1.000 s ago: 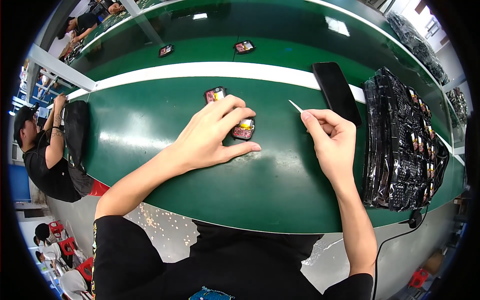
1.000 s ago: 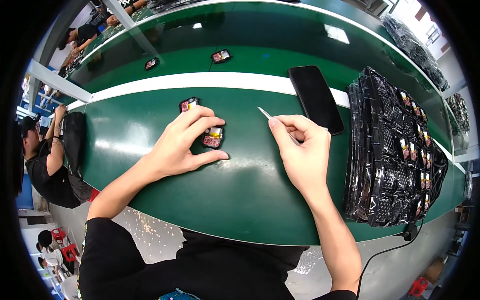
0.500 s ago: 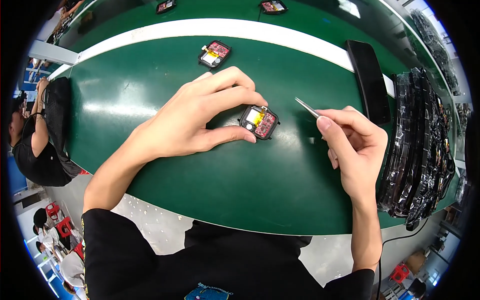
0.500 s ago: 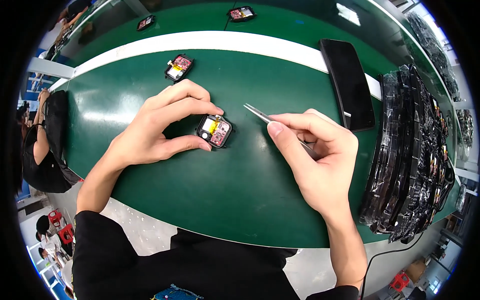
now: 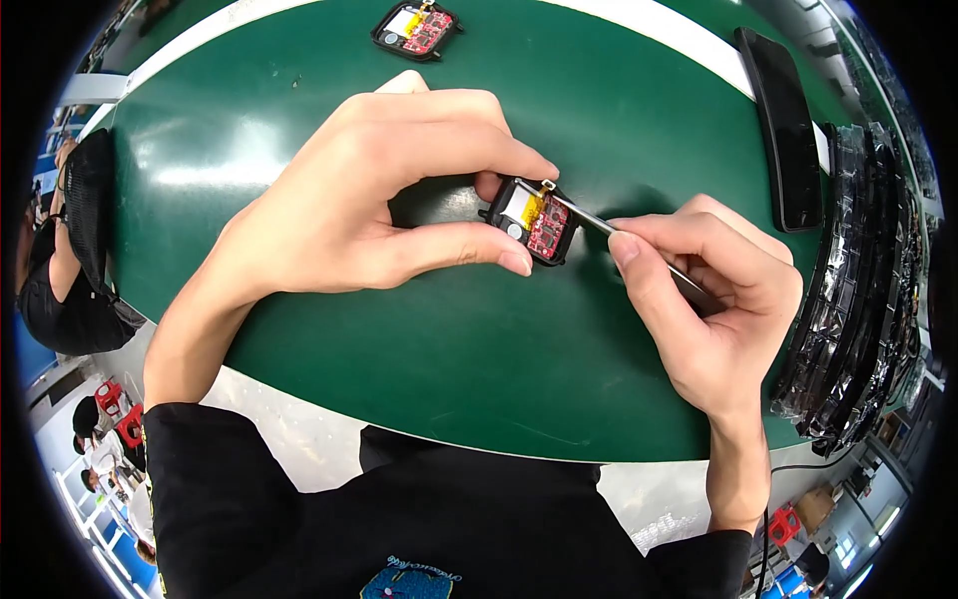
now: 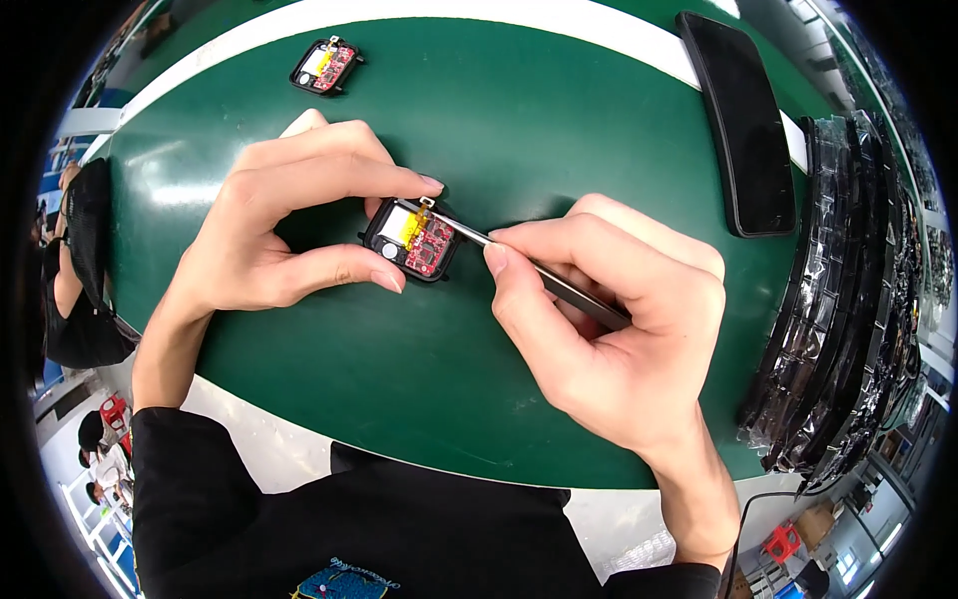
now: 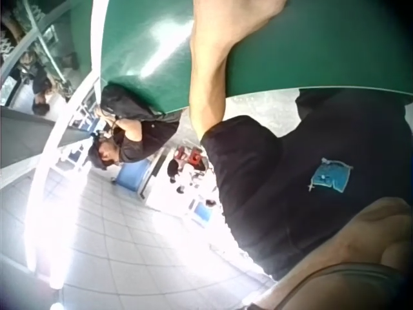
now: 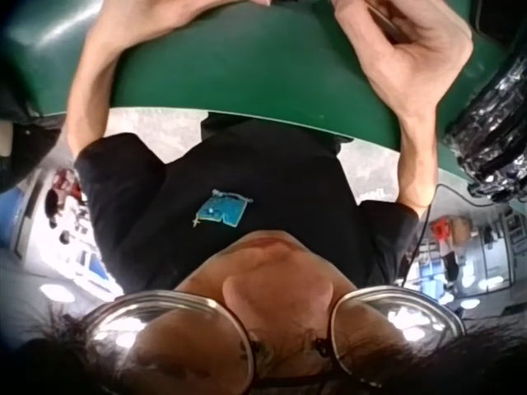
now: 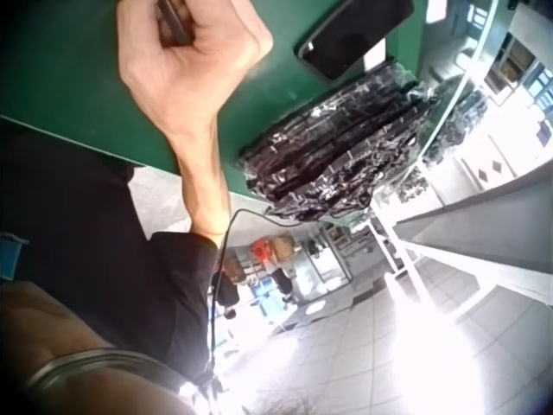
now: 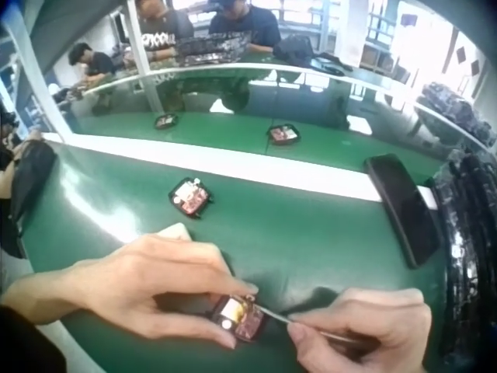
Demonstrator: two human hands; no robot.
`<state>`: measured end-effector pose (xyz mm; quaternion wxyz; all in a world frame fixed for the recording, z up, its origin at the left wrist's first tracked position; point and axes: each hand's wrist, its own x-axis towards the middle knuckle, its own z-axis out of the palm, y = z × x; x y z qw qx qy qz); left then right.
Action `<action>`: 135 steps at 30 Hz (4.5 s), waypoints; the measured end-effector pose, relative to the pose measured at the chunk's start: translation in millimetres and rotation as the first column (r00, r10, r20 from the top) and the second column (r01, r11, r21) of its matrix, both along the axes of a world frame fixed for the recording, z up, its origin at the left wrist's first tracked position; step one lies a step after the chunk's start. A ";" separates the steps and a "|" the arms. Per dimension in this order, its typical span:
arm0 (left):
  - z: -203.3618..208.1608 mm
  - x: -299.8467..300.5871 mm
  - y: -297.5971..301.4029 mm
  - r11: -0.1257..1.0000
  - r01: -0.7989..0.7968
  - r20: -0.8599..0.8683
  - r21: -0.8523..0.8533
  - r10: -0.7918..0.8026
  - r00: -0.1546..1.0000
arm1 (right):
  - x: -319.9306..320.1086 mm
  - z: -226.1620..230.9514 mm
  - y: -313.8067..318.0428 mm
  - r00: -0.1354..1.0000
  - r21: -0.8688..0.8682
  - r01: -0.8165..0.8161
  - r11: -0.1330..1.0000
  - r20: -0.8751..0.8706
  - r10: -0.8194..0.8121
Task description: The recorder is assembling small electronic components into a housing using tweezers on an assembly line.
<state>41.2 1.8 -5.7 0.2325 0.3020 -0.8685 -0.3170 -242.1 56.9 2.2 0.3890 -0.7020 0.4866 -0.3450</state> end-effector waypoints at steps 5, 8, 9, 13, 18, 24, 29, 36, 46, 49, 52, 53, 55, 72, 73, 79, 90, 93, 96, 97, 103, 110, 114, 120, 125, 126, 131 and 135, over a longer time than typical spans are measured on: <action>1.1 -0.4 -0.6 1.000 -0.008 0.022 0.001 0.008 1.000 | 4.9 -0.9 -0.9 1.000 -0.065 0.005 0.998 -0.007 -0.006; -0.4 -1.2 -2.2 1.000 0.002 0.007 -0.008 -0.002 1.000 | 5.7 -2.0 -2.1 1.000 -0.107 0.008 0.994 -0.030 -0.011; -0.5 -1.5 -2.3 1.000 0.000 -0.002 -0.005 0.000 1.000 | 5.7 -1.5 -2.1 0.999 -0.106 0.011 0.994 -0.030 -0.014; 0.0 -1.4 -2.4 1.000 -0.003 0.002 0.005 0.003 1.000 | 5.0 -4.3 -3.2 1.000 -0.122 0.000 0.993 -0.030 -0.003; -2.0 -1.4 -2.2 1.000 -0.009 -0.015 -0.007 0.009 1.000 | 7.1 -2.8 -2.3 1.000 -0.126 0.013 0.992 -0.022 -0.016; 6.1 -5.5 2.2 0.995 -0.096 0.035 0.036 0.095 0.995 | 3.2 -6.9 -1.9 0.999 -0.271 0.021 0.962 -0.040 -0.033; 8.0 -6.2 2.1 0.995 -0.097 0.047 0.037 0.095 0.994 | 4.3 -15.0 -2.5 0.994 -0.455 -0.006 0.890 -0.104 -0.046; 3.3 -3.9 -1.3 0.997 -0.066 0.022 0.030 0.065 0.998 | 8.4 -13.9 -2.8 0.989 -0.474 -0.014 0.880 -0.134 -0.056; 6.6 6.7 -12.5 0.992 0.044 0.020 0.120 -0.046 0.999 | 4.6 -1.3 -0.9 1.000 -0.139 -0.004 0.990 0.000 0.004; 2.8 7.2 -12.9 0.995 0.069 -0.008 0.078 -0.069 0.998 | 4.3 -2.7 -1.6 1.000 -0.140 -0.017 0.990 0.000 0.017; 6.5 5.3 -14.7 0.994 0.101 0.020 0.040 -0.102 0.995 | 3.3 -2.4 -0.5 1.000 -0.130 -0.015 0.991 0.002 0.015; 5.2 5.9 -14.2 0.994 0.099 0.021 0.040 -0.100 0.995 | 3.9 -2.6 0.1 1.000 -0.115 -0.013 0.993 0.004 0.013; 2.2 7.0 -12.8 0.994 0.104 0.001 0.043 -0.104 0.995 | 4.2 -2.9 0.2 1.000 -0.127 -0.025 0.992 -0.011 0.024; -1.5 2.9 -13.6 0.989 0.142 -0.080 0.033 -0.139 0.987 | 5.0 -3.4 0.8 0.999 -0.134 -0.033 0.990 -0.027 0.030; -2.1 3.3 -13.4 0.988 0.145 -0.094 0.047 -0.140 0.986 | 5.3 -3.5 0.8 0.999 -0.137 -0.039 0.990 -0.039 0.034; -1.0 0.2 -14.0 0.988 0.146 -0.092 0.041 -0.142 0.986 | 4.5 -3.7 1.5 0.998 -0.149 -0.034 0.988 -0.048 0.028; -0.5 2.4 -13.2 0.990 0.128 -0.070 0.052 -0.124 0.990 | 5.5 -1.9 2.0 0.999 -0.120 -0.023 0.992 -0.031 0.019; -1.1 1.6 -12.6 0.990 0.130 -0.086 0.052 -0.125 0.988 | 3.9 -5.7 1.5 0.999 -0.138 -0.034 0.990 -0.023 0.031; -1.9 1.5 -12.3 0.990 0.130 -0.092 0.053 -0.125 0.988 | 2.9 -7.2 1.1 0.998 -0.172 -0.060 0.983 -0.033 0.055; -2.1 1.3 -12.2 0.990 0.132 -0.095 0.040 -0.128 0.987 | 2.6 -7.1 1.0 0.996 -0.200 -0.074 0.977 -0.054 0.064; 0.6 2.7 -12.5 0.991 0.126 -0.047 0.033 -0.125 0.991 | 4.1 -5.0 2.5 0.998 -0.196 -0.043 0.980 -0.052 0.034; -2.1 1.8 -11.3 0.992 0.121 -0.091 0.039 -0.117 0.989 | 1.4 -3.4 2.3 0.995 -0.229 -0.077 0.970 -0.082 0.060; -1.6 1.6 -11.5 0.992 0.113 -0.075 0.054 -0.109 0.991 | 2.8 -7.3 1.9 0.996 -0.233 -0.066 0.970 -0.066 0.052; 0.5 2.0 -11.6 0.992 0.117 -0.061 0.052 -0.113 0.992 | 3.5 -6.7 2.4 0.996 -0.240 -0.071 0.968 -0.078 0.053; -0.4 3.1 -11.4 0.993 0.111 -0.061 0.046 -0.108 0.992 | 4.4 -6.2 2.4 0.996 -0.225 -0.075 0.971 -0.067 0.061; 1.7 2.5 -11.6 0.992 0.110 -0.053 0.054 -0.107 0.993 | 3.5 -5.2 2.6 0.996 -0.224 -0.075 0.972 -0.068 0.061; -1.9 1.8 -12.3 0.993 0.109 -0.079 0.053 -0.105 0.991 | -0.6 -5.8 2.1 0.996 -0.238 -0.064 0.969 -0.068 0.049; 0.8 1.2 -8.3 0.994 0.080 -0.063 0.069 -0.075 0.995 | 4.5 -4.6 4.2 0.995 -0.276 -0.068 0.959 -0.083 0.046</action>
